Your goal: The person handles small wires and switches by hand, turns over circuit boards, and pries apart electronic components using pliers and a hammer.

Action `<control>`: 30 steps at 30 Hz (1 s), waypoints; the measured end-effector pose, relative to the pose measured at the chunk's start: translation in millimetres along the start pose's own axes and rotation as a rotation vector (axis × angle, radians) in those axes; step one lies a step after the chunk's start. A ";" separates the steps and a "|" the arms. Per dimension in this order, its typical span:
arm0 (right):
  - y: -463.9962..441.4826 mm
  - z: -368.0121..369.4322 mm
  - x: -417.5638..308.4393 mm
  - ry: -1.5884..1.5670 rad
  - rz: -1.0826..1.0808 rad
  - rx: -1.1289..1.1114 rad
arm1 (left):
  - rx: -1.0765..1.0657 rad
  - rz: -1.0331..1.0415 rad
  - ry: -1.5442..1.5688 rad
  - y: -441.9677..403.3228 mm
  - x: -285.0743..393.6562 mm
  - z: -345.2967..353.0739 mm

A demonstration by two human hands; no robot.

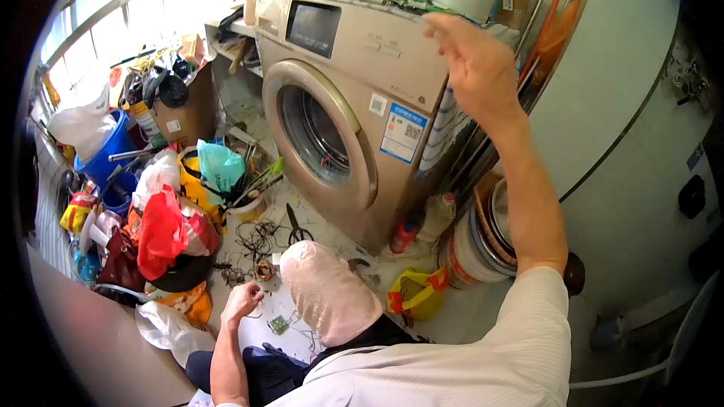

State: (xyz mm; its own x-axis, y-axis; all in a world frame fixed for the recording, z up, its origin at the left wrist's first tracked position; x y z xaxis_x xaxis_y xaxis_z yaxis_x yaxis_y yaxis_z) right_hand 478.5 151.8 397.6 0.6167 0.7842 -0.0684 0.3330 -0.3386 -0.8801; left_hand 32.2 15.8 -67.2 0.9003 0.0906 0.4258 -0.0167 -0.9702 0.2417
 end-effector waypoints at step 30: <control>-44.2 -4.8 58.0 -0.003 0.150 -0.130 | 0.021 -0.057 -0.005 6.7 -11.8 -3.7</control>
State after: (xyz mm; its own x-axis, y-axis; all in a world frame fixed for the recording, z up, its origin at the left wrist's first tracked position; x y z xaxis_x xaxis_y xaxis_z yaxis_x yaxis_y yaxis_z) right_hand 503.0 209.8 434.8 0.6642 0.7213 -0.1963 0.3269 -0.5164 -0.7915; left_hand 19.8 9.1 -67.4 0.9019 0.1444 0.4072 0.0435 -0.9681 0.2468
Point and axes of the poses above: each hand's wrist, its own y-axis away from the middle knuckle, its own z-axis out of the palm, x = y × z, the point moved 1 cm from there along -y, towards the middle knuckle, and after that the axes turned 9 degrees about -y, right-handed, at the moved point
